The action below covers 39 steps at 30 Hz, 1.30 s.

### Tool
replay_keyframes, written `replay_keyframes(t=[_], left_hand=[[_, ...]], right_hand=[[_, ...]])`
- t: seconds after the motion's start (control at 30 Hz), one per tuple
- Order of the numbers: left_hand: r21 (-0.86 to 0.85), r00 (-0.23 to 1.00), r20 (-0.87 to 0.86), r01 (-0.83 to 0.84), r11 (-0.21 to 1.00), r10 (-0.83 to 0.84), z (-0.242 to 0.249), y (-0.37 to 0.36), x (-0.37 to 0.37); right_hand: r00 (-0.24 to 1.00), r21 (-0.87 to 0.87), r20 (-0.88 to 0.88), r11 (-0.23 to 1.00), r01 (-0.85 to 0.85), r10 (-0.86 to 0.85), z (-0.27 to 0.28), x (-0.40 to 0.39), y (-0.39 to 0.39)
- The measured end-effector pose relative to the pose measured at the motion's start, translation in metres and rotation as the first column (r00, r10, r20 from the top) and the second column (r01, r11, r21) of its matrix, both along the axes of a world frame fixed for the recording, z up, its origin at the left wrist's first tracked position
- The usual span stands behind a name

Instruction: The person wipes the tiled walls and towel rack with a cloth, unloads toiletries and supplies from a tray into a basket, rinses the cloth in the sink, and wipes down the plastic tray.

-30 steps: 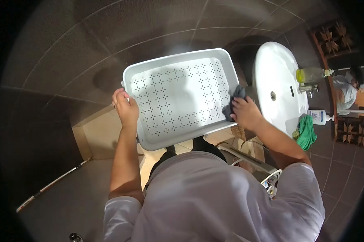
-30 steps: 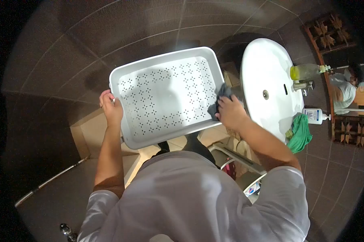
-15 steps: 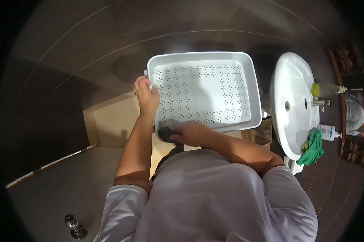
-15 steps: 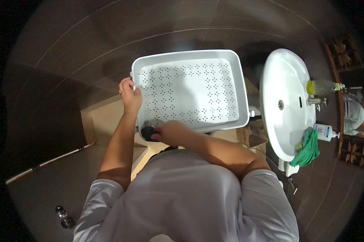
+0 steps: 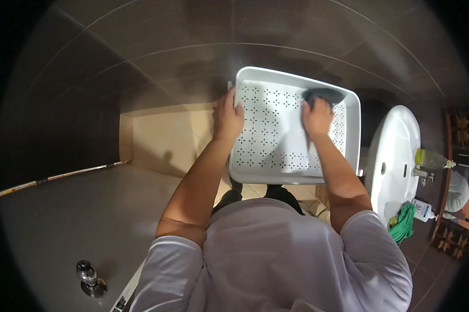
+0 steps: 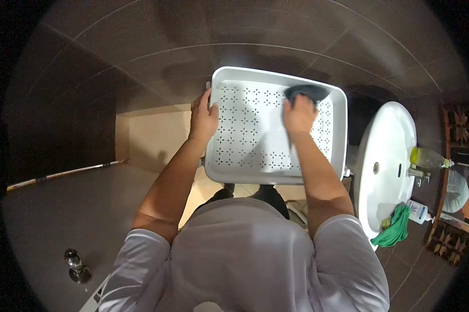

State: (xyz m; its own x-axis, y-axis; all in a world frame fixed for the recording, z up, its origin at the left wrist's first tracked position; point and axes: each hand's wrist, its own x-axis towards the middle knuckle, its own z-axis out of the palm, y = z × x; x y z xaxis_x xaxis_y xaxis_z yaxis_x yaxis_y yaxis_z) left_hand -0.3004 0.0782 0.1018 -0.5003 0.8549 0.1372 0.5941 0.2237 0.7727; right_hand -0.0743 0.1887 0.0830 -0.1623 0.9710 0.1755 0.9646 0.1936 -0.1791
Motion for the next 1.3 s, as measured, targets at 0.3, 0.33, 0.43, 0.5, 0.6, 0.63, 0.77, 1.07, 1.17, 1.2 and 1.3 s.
replay_keyframes(t=[0.3, 0.33, 0.43, 0.5, 0.6, 0.63, 0.77, 1.07, 1.17, 1.2, 1.3], left_hand=[[-0.060, 0.998, 0.063, 0.021, 0.998, -0.018, 0.011, -0.002, -0.001], [-0.039, 0.999, 0.028, 0.034, 0.999, -0.033, 0.010, -0.002, -0.003], [0.023, 0.999, 0.025, 0.030, 0.999, -0.030, -0.001, 0.000, 0.000], [0.015, 0.999, 0.035, 0.030, 0.999, -0.030, 0.005, -0.001, -0.001], [-0.043, 0.997, 0.065, 0.040, 0.998, -0.037, 0.007, -0.002, 0.000], [0.016, 0.999, 0.037, 0.011, 1.000, -0.011, -0.001, 0.000, 0.000], [0.109, 0.999, 0.019, -0.028, 0.994, 0.026, -0.011, 0.002, 0.002], [0.029, 0.999, 0.032, 0.019, 0.999, -0.020, -0.004, 0.002, -0.001], [0.100, 1.000, -0.010, -0.011, 0.995, 0.012, -0.005, 0.002, -0.002], [0.054, 1.000, -0.007, 0.006, 0.999, -0.005, -0.004, 0.001, -0.002], [0.085, 1.000, -0.002, -0.006, 0.996, 0.007, -0.005, 0.002, -0.001]], right_hand=[[0.907, -0.244, -0.148, 0.874, -0.421, 0.395, 0.057, -0.142, -0.022], [0.906, -0.241, -0.150, 0.874, -0.422, 0.396, 0.045, -0.140, -0.018], [0.809, 0.048, -0.202, 0.831, -0.554, 0.552, 0.013, -0.133, -0.014], [0.844, -0.024, -0.149, 0.851, -0.524, 0.516, 0.010, -0.135, -0.027], [0.799, -0.101, -0.092, 0.793, -0.601, 0.594, 0.016, -0.118, -0.043], [0.758, -0.190, -0.022, 0.742, -0.644, 0.652, 0.024, -0.109, -0.049], [0.553, -0.256, -0.220, 0.500, -0.827, 0.803, 0.040, -0.081, -0.057], [0.704, -0.013, -0.139, 0.709, -0.705, 0.697, 0.024, -0.115, -0.028], [0.604, -0.135, -0.225, 0.590, -0.796, 0.764, 0.047, -0.106, -0.011], [0.580, 0.003, -0.382, 0.629, -0.777, 0.719, 0.046, -0.111, 0.004], [0.633, 0.025, -0.305, 0.670, -0.742, 0.711, 0.026, -0.129, -0.004]])
